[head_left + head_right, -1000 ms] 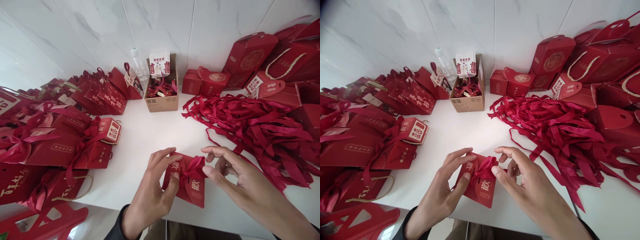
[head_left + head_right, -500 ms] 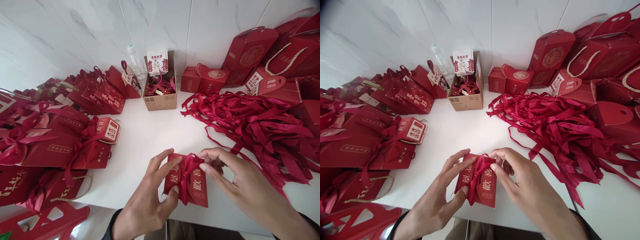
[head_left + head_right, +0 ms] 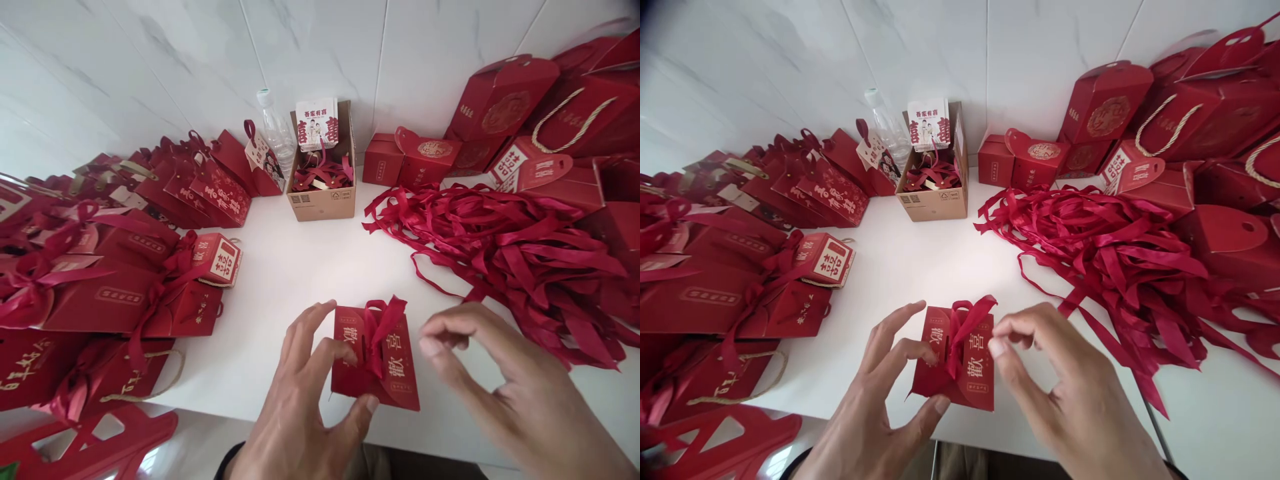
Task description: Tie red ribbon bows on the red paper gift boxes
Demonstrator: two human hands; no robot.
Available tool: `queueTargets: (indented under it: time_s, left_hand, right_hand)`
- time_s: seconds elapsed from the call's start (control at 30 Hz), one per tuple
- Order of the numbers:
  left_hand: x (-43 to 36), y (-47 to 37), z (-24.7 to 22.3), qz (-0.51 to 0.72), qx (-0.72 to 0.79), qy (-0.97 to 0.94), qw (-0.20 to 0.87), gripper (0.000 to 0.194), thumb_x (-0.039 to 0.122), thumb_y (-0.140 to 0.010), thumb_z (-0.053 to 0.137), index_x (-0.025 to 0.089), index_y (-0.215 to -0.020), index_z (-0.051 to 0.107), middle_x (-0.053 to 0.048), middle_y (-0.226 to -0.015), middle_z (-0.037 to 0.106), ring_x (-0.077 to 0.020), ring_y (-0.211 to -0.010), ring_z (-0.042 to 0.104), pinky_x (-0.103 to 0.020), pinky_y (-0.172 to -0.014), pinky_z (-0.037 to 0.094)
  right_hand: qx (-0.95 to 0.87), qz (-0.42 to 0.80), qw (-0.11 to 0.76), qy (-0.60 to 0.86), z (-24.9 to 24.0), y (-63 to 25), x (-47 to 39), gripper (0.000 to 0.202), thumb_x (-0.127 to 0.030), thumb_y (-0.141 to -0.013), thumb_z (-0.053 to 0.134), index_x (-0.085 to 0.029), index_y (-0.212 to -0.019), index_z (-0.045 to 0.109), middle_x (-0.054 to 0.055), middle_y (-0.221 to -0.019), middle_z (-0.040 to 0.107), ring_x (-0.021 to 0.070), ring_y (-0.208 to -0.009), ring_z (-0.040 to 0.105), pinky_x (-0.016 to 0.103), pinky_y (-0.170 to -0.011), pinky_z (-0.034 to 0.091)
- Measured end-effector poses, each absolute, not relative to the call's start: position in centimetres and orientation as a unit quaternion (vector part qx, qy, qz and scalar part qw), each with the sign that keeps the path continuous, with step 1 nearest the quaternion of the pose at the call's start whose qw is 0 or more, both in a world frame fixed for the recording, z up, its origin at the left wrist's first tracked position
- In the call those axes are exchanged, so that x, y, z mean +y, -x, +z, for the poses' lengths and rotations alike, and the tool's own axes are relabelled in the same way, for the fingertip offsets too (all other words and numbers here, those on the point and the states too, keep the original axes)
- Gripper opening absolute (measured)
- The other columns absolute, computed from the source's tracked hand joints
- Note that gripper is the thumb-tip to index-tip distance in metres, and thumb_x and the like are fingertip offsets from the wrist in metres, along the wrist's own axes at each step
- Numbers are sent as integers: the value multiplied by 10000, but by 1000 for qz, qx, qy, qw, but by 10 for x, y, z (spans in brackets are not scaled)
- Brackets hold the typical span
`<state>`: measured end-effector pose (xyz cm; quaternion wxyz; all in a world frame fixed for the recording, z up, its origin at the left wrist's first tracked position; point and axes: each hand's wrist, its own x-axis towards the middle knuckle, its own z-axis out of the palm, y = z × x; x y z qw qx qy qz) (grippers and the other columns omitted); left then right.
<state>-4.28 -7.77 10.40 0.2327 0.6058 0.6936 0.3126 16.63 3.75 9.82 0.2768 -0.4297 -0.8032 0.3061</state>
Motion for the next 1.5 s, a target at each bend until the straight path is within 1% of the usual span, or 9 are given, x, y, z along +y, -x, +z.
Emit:
queueTargets:
  time_s: [0.23,0.33,0.47,0.67,0.87,1.0,1.1,1.37,1.5]
  left_hand:
    - [-83,33,103,356,654,-621,244,178,105,-947,645,281,-966,665,-50,-1574,496,-365,-1508,396,-586,-1134,481]
    - [-80,37,102,378,644,-608,269,187,147,-1019,577,307,-1092,639,-59,-1561,512,-316,-1494,447,-540,-1142,490]
    - [-72,41,92,368,656,-607,256,406,166,-1023,568,325,-1391,501,-98,-1552,504,-286,-1488,449,-525,-1171,459]
    - [-68,39,83,362,668,-604,241,534,192,-1016,593,331,-1496,406,-92,-1549,487,-257,-1471,453,-478,-1190,441]
    - [-62,38,91,383,672,-593,224,479,180,-1036,558,336,-1476,453,-91,-1482,511,-239,-1430,486,-421,-1143,474]
    - [-57,38,90,410,681,-577,185,179,160,-1031,555,285,-1126,642,-63,-1323,603,-223,-1306,574,-362,-1022,521]
    - [-56,39,90,414,692,-566,174,148,149,-1024,556,257,-985,650,-54,-1247,633,-217,-1235,606,-350,-980,520]
    - [-54,37,93,424,676,-573,189,139,136,-1023,545,251,-999,619,-57,-1221,638,-208,-1197,613,-351,-978,514]
    - [-54,37,92,415,668,-584,203,255,128,-1009,563,282,-1210,597,-61,-1304,613,-211,-1277,576,-369,-1045,497]
  right_hand:
    - [-834,361,231,349,96,-154,15,42,-344,-1020,609,-324,-1055,621,19,-984,678,209,-905,719,307,-733,602]
    - [-815,386,233,364,95,-150,13,128,-335,-1071,526,-302,-1006,632,37,-951,681,208,-863,707,315,-734,598]
    - [-797,415,232,373,97,-152,14,215,-412,-1078,506,-299,-973,656,38,-916,701,204,-785,699,303,-721,617]
    - [-778,434,200,407,105,-158,11,251,-481,-1062,500,-309,-958,650,2,-813,697,164,-621,663,222,-392,466]
    - [-833,319,225,392,95,-165,7,209,-422,-953,680,-323,-1120,601,-4,-953,745,198,-792,754,253,-617,626]
    - [-834,308,243,389,88,-172,6,141,-350,-1023,590,-337,-1162,609,-18,-908,753,174,-731,759,230,-603,611]
    - [-834,311,240,388,87,-178,8,155,-357,-1029,602,-342,-1183,592,-26,-930,761,157,-744,767,201,-631,616]
    - [-842,294,242,382,89,-169,9,277,-407,-998,654,-339,-1259,588,12,-1022,754,210,-855,769,283,-711,648]
    - [-831,337,244,368,90,-162,9,71,-349,-1057,583,-340,-1114,626,-2,-946,705,185,-849,730,267,-712,620]
